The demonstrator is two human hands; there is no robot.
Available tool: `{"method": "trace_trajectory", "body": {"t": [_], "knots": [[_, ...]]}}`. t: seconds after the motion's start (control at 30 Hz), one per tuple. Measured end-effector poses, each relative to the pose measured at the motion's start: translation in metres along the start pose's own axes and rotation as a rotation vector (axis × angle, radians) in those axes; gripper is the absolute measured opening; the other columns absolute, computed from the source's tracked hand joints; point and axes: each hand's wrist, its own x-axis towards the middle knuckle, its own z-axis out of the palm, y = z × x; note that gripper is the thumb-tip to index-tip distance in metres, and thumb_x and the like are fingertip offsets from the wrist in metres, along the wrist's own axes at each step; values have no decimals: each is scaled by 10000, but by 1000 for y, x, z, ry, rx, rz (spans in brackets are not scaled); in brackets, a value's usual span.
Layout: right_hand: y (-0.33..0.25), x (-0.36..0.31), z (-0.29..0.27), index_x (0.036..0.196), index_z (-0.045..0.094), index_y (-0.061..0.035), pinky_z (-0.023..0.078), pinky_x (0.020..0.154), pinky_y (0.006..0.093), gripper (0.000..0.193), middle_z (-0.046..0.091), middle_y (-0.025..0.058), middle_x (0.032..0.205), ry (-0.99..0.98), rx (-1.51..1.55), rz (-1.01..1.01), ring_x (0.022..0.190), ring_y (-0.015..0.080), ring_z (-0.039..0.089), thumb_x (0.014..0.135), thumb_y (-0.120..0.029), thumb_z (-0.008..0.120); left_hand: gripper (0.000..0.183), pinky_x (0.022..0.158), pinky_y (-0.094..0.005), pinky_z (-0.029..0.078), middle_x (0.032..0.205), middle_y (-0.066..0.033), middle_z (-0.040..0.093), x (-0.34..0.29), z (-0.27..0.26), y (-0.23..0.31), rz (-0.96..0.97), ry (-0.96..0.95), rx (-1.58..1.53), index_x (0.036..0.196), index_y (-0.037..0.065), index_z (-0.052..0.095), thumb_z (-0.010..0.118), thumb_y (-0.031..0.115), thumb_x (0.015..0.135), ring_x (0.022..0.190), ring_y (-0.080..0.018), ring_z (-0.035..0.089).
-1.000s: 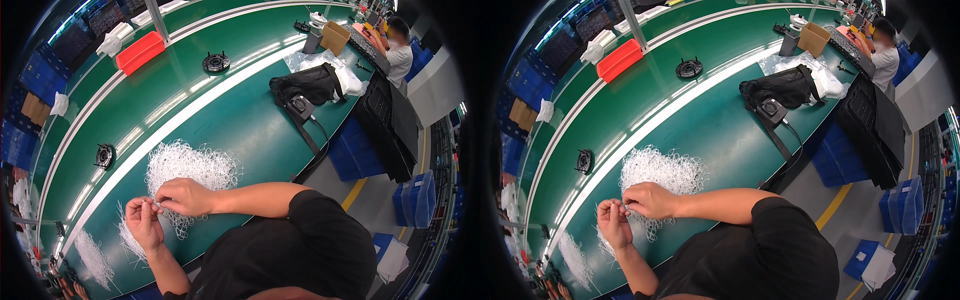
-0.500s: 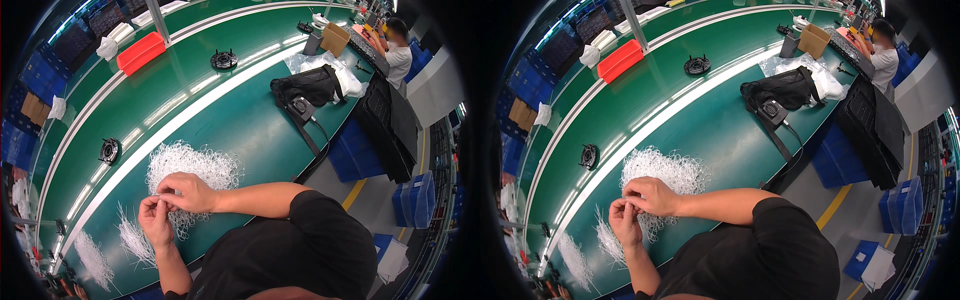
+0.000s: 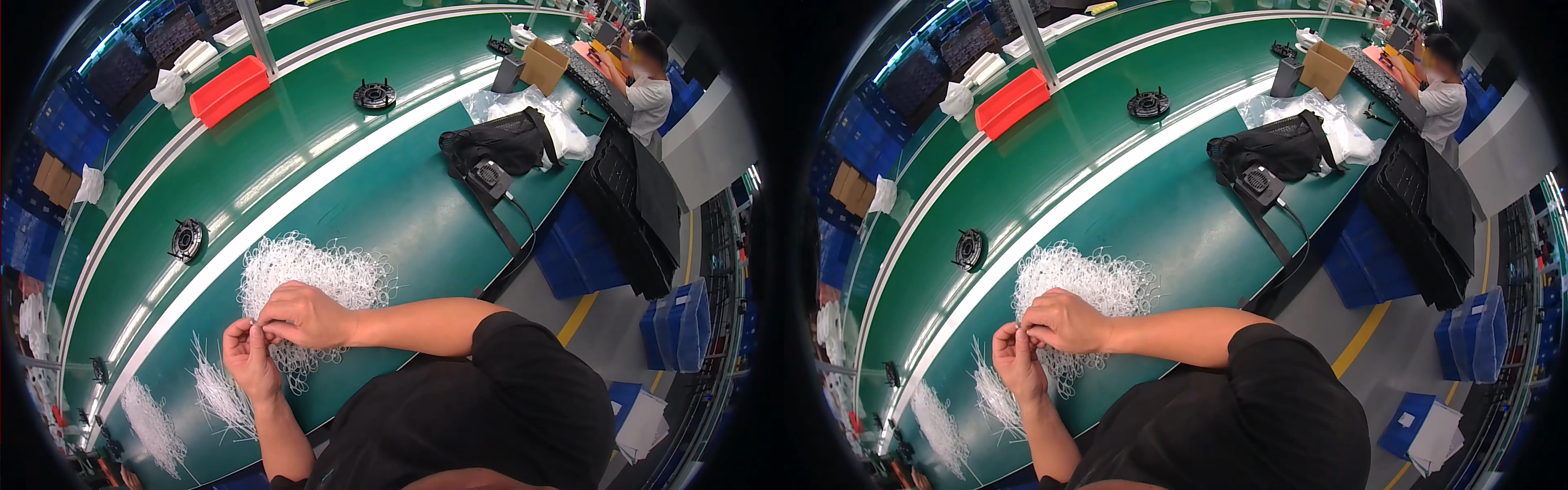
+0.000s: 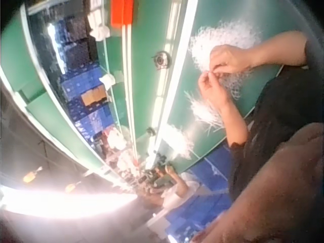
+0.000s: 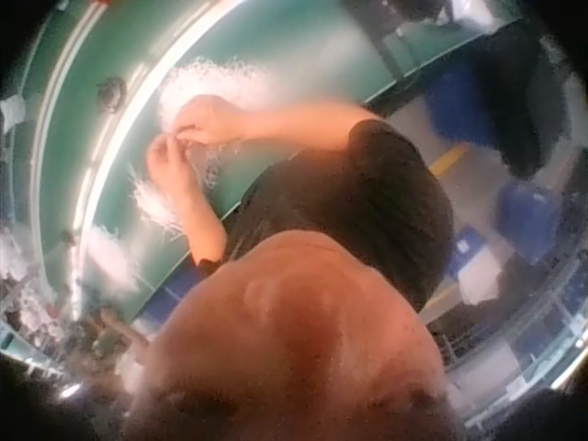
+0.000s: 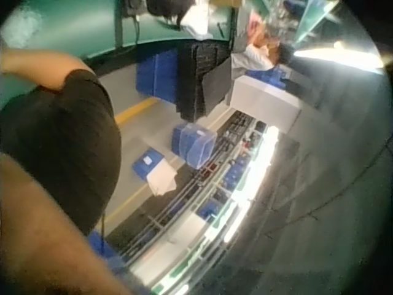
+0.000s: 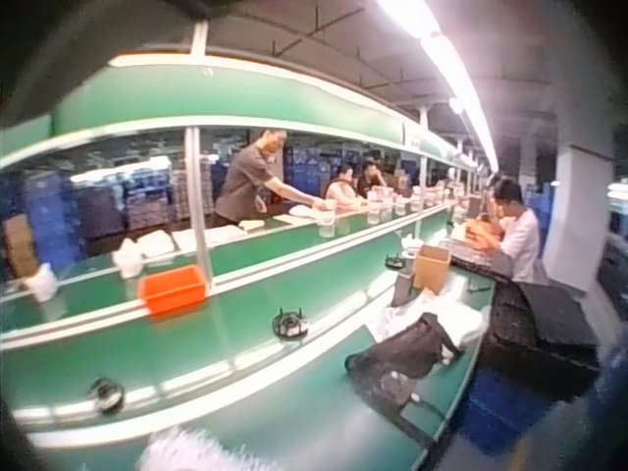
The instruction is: The person repeatedly picks up white plastic cable ties and small white rubber bands from a green workbench. They thread the rubber bands onto the cable ties by hand and place the assembled units into a small white container. The process is repetitive and performed one at a time.
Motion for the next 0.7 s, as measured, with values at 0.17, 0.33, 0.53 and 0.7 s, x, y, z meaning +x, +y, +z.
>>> {"method": "trace_trajectory", "body": {"t": [0.17, 0.33, 0.53, 0.7], "knots": [[0, 4, -5, 941, 689, -80, 474, 964, 446, 91, 673, 71, 863, -57, -156, -104, 868, 264, 652, 865, -127, 705, 81, 659, -266, 510, 907, -76, 642, 7, 1, -3, 3, 5, 7, 1097, -10, 571, 575, 35, 1030, 756, -123, 596], [-3, 11, -17, 998, 681, -78, 446, 1033, 476, 140, 663, 60, 895, 84, -211, -149, 891, 253, 644, 894, -164, 718, 62, 641, -254, 514, 918, -73, 629, 27, 3, 18, 42, -71, 73, 1067, 3, 570, 591, 37, 1020, 728, -108, 590], [6, 30, -41, 996, 658, -64, 463, 959, 455, 131, 649, 77, 888, 348, -172, -87, 833, 281, 621, 882, -99, 710, 45, 629, -258, 506, 931, -76, 612, 91, 65, 68, 106, -184, 195, 1044, 14, 562, 581, 48, 1021, 725, -108, 572], [17, 26, -69, 1018, 640, -45, 470, 855, 440, 153, 657, 105, 900, 399, -100, 237, 857, 313, 634, 884, -79, 706, 52, 624, -259, 522, 925, -79, 629, 125, 141, 61, -45, -312, 204, 1022, 9, 577, 614, 33, 997, 706, -109, 597]]}}
